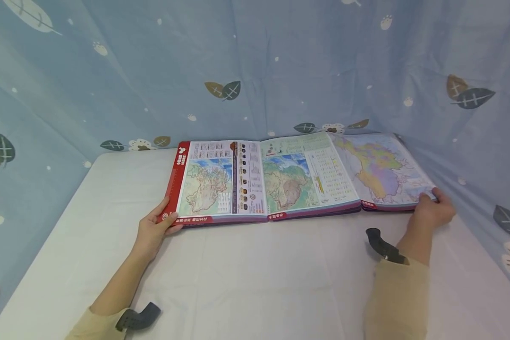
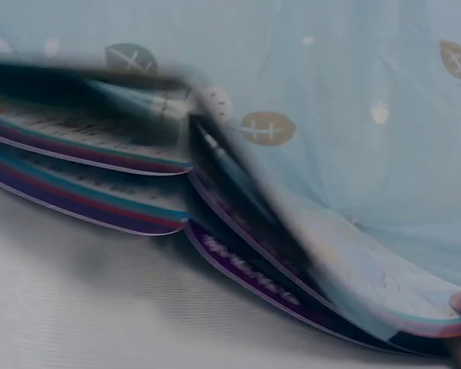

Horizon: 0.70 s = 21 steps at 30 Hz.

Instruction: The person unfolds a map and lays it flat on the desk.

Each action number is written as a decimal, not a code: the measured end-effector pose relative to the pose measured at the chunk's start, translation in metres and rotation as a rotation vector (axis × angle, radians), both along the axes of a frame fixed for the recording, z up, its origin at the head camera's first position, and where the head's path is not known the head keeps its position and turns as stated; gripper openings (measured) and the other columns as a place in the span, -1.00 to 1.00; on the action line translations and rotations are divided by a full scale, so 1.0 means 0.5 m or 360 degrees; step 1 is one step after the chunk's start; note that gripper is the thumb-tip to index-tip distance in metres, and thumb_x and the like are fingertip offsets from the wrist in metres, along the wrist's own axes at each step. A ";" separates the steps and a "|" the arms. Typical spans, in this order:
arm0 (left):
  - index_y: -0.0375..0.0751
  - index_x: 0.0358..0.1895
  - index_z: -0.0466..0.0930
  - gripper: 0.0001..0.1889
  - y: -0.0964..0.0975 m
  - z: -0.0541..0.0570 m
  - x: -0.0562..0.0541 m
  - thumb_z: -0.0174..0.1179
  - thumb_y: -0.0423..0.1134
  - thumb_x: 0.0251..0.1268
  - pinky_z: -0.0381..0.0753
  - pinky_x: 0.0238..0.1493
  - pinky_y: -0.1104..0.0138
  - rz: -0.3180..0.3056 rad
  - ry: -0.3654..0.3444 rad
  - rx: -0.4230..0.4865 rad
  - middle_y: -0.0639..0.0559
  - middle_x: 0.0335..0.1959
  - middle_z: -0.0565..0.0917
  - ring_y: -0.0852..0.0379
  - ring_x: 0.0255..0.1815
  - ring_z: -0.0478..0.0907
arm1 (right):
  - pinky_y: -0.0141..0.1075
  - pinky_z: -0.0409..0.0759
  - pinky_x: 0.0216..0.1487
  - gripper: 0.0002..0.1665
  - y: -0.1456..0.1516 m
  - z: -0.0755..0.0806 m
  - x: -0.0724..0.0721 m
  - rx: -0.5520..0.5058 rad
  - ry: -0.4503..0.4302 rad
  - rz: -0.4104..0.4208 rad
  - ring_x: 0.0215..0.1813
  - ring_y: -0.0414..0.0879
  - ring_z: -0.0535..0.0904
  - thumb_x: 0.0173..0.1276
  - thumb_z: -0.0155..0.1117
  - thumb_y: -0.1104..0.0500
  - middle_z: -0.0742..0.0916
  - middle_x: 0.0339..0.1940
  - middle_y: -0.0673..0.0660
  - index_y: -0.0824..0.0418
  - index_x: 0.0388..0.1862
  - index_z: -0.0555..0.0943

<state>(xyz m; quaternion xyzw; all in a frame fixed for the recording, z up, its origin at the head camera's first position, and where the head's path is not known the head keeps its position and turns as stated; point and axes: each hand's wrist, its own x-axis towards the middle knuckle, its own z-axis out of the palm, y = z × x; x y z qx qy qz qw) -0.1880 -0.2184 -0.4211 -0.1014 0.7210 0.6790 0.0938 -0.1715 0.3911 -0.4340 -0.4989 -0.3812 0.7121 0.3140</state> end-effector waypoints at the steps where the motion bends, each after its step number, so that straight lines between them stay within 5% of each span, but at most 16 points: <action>1: 0.10 0.50 -0.01 -0.25 0.000 -0.004 0.001 0.16 -0.24 0.32 0.66 -0.12 0.32 -0.0009 -0.0006 0.0027 -0.07 0.46 0.13 0.14 0.12 0.48 | -0.59 0.31 0.25 -0.41 0.003 0.008 -0.005 0.0021 -0.0013 0.0011 0.34 -0.37 0.21 0.18 0.15 0.57 0.38 0.33 -0.15 0.04 0.06 0.62; 8: 0.02 0.53 -0.17 -0.13 -0.007 -0.015 0.009 0.19 -0.35 0.29 0.66 -0.10 0.27 -0.0176 0.0070 0.0050 -0.10 0.49 0.04 0.17 0.09 0.47 | -0.59 0.30 0.26 -0.36 0.018 0.022 -0.010 0.0096 -0.0096 0.0105 0.32 -0.38 0.21 0.22 0.14 0.53 0.35 0.36 -0.16 0.02 0.21 0.53; 15: -0.06 0.52 -0.09 -0.14 -0.007 -0.019 0.019 0.23 -0.36 0.25 0.66 -0.12 0.34 -0.0115 0.0142 -0.0094 -0.17 0.45 0.13 0.16 0.07 0.52 | -0.59 0.31 0.25 -0.35 0.021 0.026 -0.013 0.0185 -0.0150 0.0201 0.30 -0.35 0.24 0.24 0.13 0.51 0.32 0.37 -0.16 0.03 0.26 0.49; 18: -0.10 0.51 -0.04 -0.15 -0.008 -0.017 0.024 0.27 -0.29 0.22 0.65 -0.11 0.37 -0.0093 0.0207 -0.0301 -0.20 0.42 0.22 0.01 0.12 0.52 | -0.59 0.27 0.28 -0.36 0.020 0.028 -0.014 0.0234 -0.0177 0.0208 0.33 -0.34 0.22 0.26 0.12 0.50 0.33 0.39 -0.15 0.05 0.28 0.47; 21: -0.20 0.48 0.03 -0.13 -0.011 -0.016 0.030 0.34 -0.21 0.16 0.64 -0.06 0.31 -0.0077 0.0364 -0.0680 -0.23 0.35 0.35 -0.09 0.13 0.53 | -0.59 0.24 0.30 -0.37 0.019 0.028 -0.013 0.0231 -0.0189 0.0215 0.34 -0.37 0.21 0.28 0.12 0.48 0.35 0.38 -0.16 0.03 0.28 0.47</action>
